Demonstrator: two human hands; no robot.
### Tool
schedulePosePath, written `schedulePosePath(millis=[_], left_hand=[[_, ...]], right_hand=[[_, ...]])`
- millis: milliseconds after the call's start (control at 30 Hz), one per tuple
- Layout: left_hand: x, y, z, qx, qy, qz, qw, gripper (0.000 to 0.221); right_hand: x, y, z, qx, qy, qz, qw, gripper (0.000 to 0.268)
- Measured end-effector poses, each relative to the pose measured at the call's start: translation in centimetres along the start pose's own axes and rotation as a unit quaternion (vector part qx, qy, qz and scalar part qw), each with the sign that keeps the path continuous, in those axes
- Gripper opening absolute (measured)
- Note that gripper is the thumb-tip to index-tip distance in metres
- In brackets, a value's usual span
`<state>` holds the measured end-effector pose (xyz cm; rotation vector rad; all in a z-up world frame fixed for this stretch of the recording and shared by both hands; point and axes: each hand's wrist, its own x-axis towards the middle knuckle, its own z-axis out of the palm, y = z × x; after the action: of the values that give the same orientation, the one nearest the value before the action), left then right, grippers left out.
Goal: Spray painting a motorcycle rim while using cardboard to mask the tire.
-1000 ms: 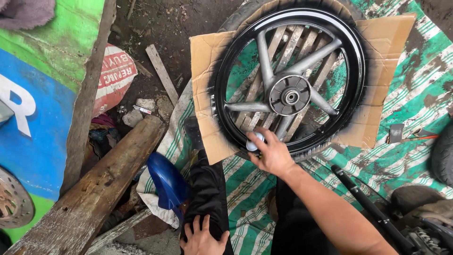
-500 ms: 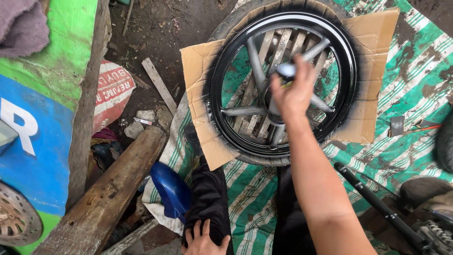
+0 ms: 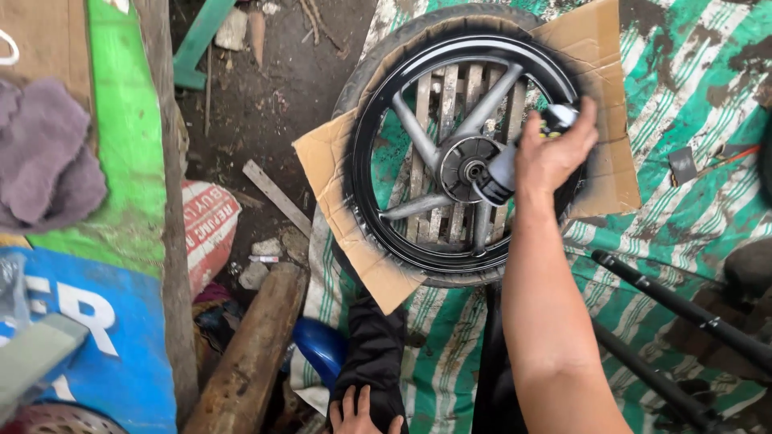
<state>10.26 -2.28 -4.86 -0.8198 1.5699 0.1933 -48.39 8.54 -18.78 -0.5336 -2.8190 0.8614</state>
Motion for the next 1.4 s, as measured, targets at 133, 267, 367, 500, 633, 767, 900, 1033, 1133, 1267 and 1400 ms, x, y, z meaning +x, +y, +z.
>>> schedulePosePath(millis=[133, 267, 367, 500, 633, 767, 900, 1033, 1133, 1267, 1400], left_hand=[[-2.2, -0.3, -11.7, 0.078, -0.182, 0.007, 0.980, 0.107], [-2.8, -0.1, -14.0, 0.094, -0.225, 0.022, 0.970, 0.107], [-2.6, 0.0, -13.7, 0.104, -0.233, 0.035, 0.966, 0.106], [-2.7, 0.1, -15.1, 0.090, -0.253, 0.044, 0.962, 0.103], [-2.4, -0.8, -14.4, 0.093, -0.229, 0.050, 0.968, 0.103], [-1.9, -1.1, -13.5, 0.105, -0.202, 0.044, 0.973, 0.106], [-2.1, -0.6, -14.7, 0.116, -0.218, 0.036, 0.968, 0.104], [-0.9, -1.5, -11.9, 0.106, -0.180, 0.045, 0.977, 0.117], [-1.2, -1.2, -12.7, 0.113, -0.191, 0.043, 0.974, 0.116], [-1.9, -0.5, -14.2, 0.113, -0.206, 0.037, 0.971, 0.113], [-1.0, -1.1, -12.8, 0.111, -0.170, 0.042, 0.978, 0.113]], right_hand=[[-5.0, -3.2, 1.7, 0.018, -0.008, -0.150, 0.988, 0.079], [-11.8, -8.4, 0.0, 0.065, -0.178, -0.163, 0.968, 0.070], [-14.8, -8.1, 0.0, 0.024, -0.229, -0.130, 0.964, 0.078], [-14.7, -7.2, 1.1, 0.003, -0.248, -0.126, 0.961, 0.073], [-12.1, -6.4, 1.1, 0.041, -0.194, -0.081, 0.977, 0.071], [-9.1, -3.9, 0.0, 0.082, -0.037, -0.004, 0.996, 0.073], [-7.3, -1.6, 1.0, 0.061, 0.024, 0.012, 0.998, 0.079], [-7.1, -3.4, 1.9, 0.068, -0.016, 0.023, 0.997, 0.077], [-9.6, -5.6, 2.5, 0.106, -0.042, -0.084, 0.990, 0.071], [-14.8, -6.7, 1.5, 0.085, -0.163, -0.112, 0.977, 0.073], [-15.2, -6.3, 0.9, 0.075, -0.186, -0.046, 0.979, 0.078]])
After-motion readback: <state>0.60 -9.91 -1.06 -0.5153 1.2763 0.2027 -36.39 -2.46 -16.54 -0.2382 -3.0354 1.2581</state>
